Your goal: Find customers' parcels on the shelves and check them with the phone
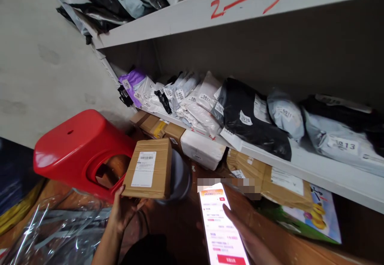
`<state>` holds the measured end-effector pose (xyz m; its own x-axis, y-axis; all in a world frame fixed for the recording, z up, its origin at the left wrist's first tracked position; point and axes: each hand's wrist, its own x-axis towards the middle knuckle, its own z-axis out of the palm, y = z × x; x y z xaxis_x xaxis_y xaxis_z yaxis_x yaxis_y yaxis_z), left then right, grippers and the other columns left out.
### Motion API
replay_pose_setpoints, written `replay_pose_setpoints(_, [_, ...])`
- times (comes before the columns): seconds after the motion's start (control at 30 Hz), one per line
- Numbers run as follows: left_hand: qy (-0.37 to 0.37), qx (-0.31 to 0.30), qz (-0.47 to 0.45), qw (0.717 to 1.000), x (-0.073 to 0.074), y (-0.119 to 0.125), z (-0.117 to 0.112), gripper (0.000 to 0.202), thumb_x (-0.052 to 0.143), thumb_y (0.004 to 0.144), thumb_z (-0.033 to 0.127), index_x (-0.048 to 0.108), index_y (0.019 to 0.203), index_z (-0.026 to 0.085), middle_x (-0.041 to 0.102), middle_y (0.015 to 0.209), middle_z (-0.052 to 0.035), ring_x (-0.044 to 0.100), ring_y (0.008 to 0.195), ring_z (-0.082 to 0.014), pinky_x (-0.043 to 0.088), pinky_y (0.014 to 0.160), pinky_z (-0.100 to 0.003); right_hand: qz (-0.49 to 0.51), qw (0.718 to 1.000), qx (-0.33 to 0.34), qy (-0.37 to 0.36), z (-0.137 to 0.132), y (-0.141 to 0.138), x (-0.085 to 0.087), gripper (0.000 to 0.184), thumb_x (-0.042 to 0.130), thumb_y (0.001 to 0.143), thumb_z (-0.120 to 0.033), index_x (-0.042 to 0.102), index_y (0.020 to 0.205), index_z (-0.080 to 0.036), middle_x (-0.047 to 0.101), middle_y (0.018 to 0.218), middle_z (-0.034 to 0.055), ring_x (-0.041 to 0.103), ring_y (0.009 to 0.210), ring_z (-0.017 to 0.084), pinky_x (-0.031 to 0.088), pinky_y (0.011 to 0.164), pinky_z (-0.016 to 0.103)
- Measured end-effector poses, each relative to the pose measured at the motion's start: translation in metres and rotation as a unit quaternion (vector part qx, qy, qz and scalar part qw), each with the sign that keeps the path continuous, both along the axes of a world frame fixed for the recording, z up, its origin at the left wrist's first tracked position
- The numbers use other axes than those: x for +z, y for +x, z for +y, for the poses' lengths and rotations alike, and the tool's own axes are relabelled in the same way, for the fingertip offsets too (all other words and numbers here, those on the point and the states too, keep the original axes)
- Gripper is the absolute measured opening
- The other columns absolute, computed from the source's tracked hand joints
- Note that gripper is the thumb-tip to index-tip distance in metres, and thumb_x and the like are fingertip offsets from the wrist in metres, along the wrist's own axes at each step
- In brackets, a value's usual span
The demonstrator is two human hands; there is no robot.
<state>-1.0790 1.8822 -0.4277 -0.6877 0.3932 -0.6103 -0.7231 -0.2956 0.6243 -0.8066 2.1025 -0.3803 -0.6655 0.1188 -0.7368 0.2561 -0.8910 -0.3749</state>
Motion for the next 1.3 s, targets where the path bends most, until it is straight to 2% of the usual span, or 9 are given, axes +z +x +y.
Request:
replay_pose_setpoints(0.17, [0.014,-0.032,-0.034,0.999,-0.005,0.019,-0.004,0.037,0.065,0.079,0.029,0.057,0.113,0.017,0.074,0.097,-0.0092,0.07,0.087,-0.025,0.058,0.078,-0.041,0.031,1.0,-0.004,-0.001,0.002,-0.005,-0.013,0.056,0.074,0.07,-0.056,0.069,0.109,-0.016,0.076,0.103,0.0124,0.066,0.107,0.034,0.051,0.098,0.045])
replay_pose_setpoints(0.27, [0.028,-0.025,-0.04,0.998,-0.008,0.021,-0.004,0.033,0.064,0.08,0.027,0.058,0.111,0.018,0.075,0.098,-0.0081,0.07,0.088,-0.0233,0.058,0.079,-0.039,0.064,0.997,0.027,0.021,0.0,-0.014,-0.007,0.054,0.077,0.067,-0.052,0.07,0.108,-0.017,0.075,0.107,0.0131,0.067,0.106,0.035,0.048,0.1,0.048])
replay_pose_setpoints(0.33, [0.031,-0.027,-0.04,0.998,-0.01,0.02,-0.004,0.032,0.063,0.08,0.027,0.059,0.111,0.019,0.075,0.099,-0.0081,0.07,0.088,-0.0234,0.058,0.078,-0.038,0.109,0.992,0.028,0.061,-0.003,-0.022,0.002,0.066,0.081,0.065,-0.046,0.063,0.124,-0.023,0.072,0.115,0.0118,0.064,0.111,0.036,0.047,0.1,0.051])
replay_pose_setpoints(0.43, [0.026,-0.025,-0.042,0.998,-0.01,0.018,-0.003,0.03,0.063,0.079,0.027,0.06,0.108,0.018,0.075,0.095,-0.0083,0.07,0.085,-0.0238,0.058,0.077,-0.039,0.173,0.978,0.028,0.115,-0.007,-0.03,0.011,0.098,0.086,0.06,-0.038,0.038,0.146,-0.034,0.066,0.126,0.0099,0.059,0.119,0.035,0.045,0.101,0.052])
replay_pose_setpoints(0.5, [0.028,-0.018,-0.038,0.999,-0.01,0.019,-0.002,0.03,0.063,0.078,0.027,0.06,0.107,0.019,0.075,0.095,-0.0081,0.07,0.086,-0.0237,0.058,0.078,-0.04,0.188,0.972,0.039,0.133,-0.008,-0.032,0.011,0.111,0.088,0.059,-0.037,0.027,0.151,-0.033,0.065,0.129,0.0107,0.058,0.121,0.035,0.043,0.103,0.052])
replay_pose_setpoints(0.6, [0.033,-0.016,-0.025,0.999,-0.008,0.021,-0.001,0.033,0.065,0.077,0.029,0.062,0.108,0.02,0.075,0.099,-0.0073,0.07,0.088,-0.0241,0.058,0.077,-0.04,0.194,0.968,0.048,0.154,-0.008,-0.031,0.003,0.118,0.089,0.06,-0.036,0.016,0.153,-0.03,0.06,0.135,0.0132,0.054,0.125,0.035,0.041,0.105,0.053])
replay_pose_setpoints(0.8, [0.027,-0.013,0.0,1.0,-0.008,0.022,-0.002,0.036,0.072,0.071,0.035,0.068,0.105,0.023,0.075,0.099,-0.0037,0.068,0.09,-0.024,0.059,0.077,-0.04,0.234,0.949,0.067,0.202,-0.007,-0.03,-0.003,0.112,0.085,0.066,-0.032,0.012,0.15,-0.023,0.061,0.132,0.0168,0.057,0.122,0.034,0.041,0.104,0.054])
replay_pose_setpoints(1.03, [0.026,-0.037,0.031,0.999,-0.009,0.019,0.001,0.047,0.073,0.068,0.042,0.067,0.113,0.03,0.072,0.108,-0.0014,0.065,0.096,-0.0251,0.059,0.077,-0.041,0.239,0.938,0.084,0.235,-0.006,-0.03,0.001,0.096,0.083,0.069,-0.028,0.022,0.143,-0.024,0.062,0.129,0.0136,0.058,0.121,0.032,0.044,0.102,0.051])
replay_pose_setpoints(1.3, [0.024,-0.041,0.03,0.998,-0.006,0.02,0.003,0.056,0.081,0.058,0.044,0.068,0.111,0.029,0.072,0.107,-0.0009,0.066,0.093,-0.0243,0.061,0.073,-0.041,0.251,0.933,0.091,0.242,-0.007,-0.026,-0.009,0.1,0.083,0.07,-0.03,0.017,0.145,-0.026,0.059,0.132,0.0152,0.057,0.122,0.032,0.043,0.104,0.054])
